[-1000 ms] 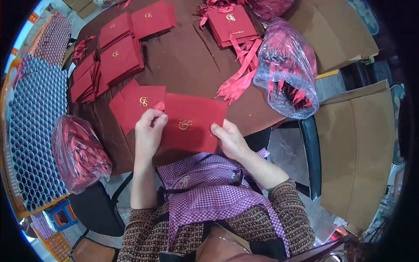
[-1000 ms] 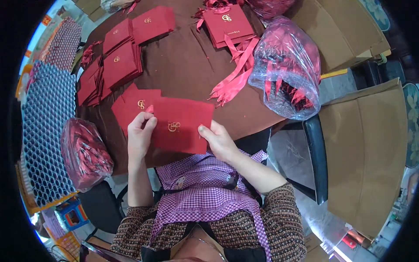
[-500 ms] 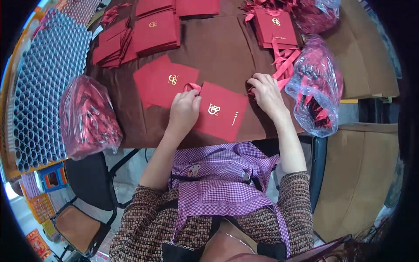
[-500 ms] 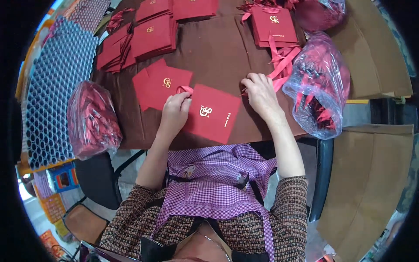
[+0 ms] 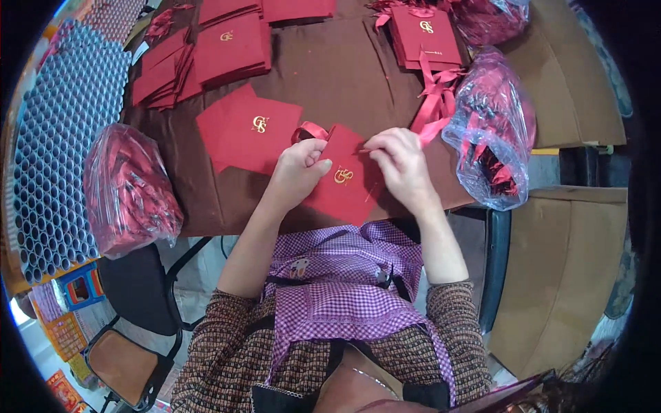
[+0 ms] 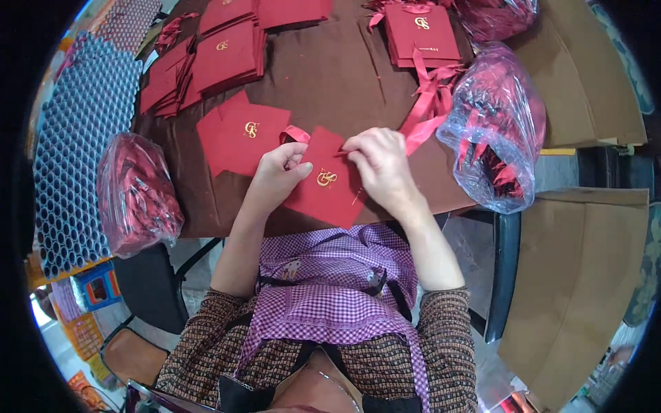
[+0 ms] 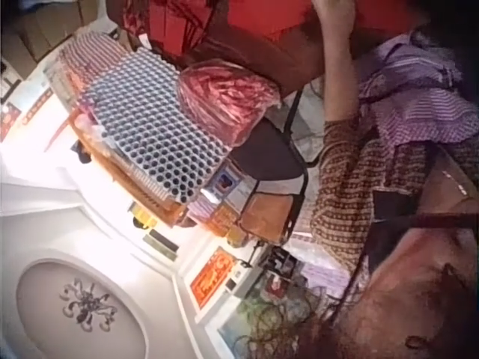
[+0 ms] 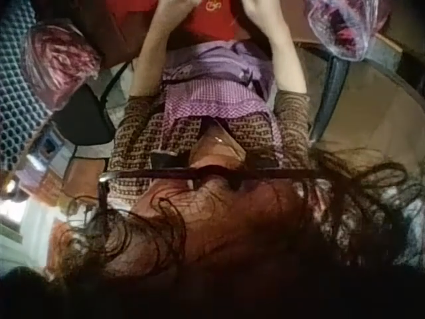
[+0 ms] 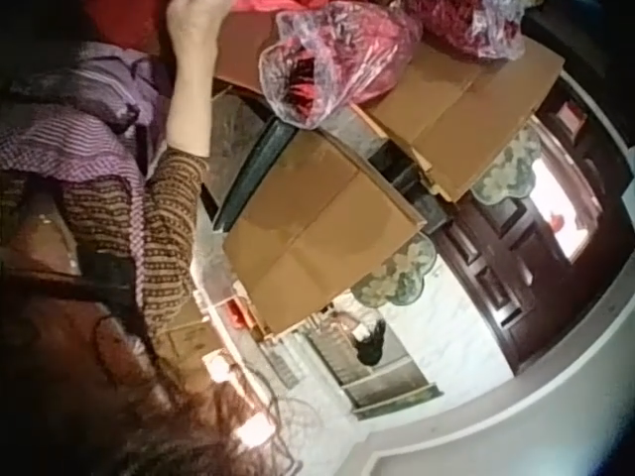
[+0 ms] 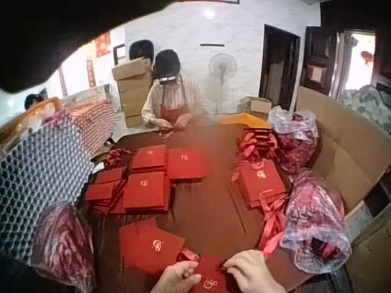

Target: The person assembles red gift boxes and ties decorative pink ribbons onto them by hand.

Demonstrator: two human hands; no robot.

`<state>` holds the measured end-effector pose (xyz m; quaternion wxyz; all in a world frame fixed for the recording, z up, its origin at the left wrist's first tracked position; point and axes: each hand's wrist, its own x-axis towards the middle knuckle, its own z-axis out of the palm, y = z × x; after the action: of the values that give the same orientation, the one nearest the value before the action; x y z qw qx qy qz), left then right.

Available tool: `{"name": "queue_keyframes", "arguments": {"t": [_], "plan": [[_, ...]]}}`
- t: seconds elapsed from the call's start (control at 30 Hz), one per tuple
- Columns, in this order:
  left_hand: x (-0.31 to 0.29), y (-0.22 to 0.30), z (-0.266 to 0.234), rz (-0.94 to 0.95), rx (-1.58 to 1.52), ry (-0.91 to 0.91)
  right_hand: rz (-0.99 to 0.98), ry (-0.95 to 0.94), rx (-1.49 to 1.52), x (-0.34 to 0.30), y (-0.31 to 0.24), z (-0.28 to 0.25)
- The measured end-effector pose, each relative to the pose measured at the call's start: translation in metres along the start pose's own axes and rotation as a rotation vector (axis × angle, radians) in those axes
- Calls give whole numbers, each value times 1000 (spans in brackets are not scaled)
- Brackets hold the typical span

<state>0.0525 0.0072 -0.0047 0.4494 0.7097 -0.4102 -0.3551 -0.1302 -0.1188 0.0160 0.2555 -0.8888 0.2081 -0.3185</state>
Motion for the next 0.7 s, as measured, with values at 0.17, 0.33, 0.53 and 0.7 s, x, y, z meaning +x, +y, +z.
{"name": "queue_keyframes", "arguments": {"t": [0.17, 0.33, 0.53, 0.7], "plan": [[1, 9, 8, 26, -42, -65, 39, 38, -67, -9, -11, 17], [2, 20, 12, 80, 51, -84, 26, 57, -168, -13, -17, 21], [1, 19, 13, 54, 14, -93, 34, 72, -212, -15, -19, 23], [1, 18, 13, 56, -8, -99, 44, 84, -230, -16, -19, 26]]}}
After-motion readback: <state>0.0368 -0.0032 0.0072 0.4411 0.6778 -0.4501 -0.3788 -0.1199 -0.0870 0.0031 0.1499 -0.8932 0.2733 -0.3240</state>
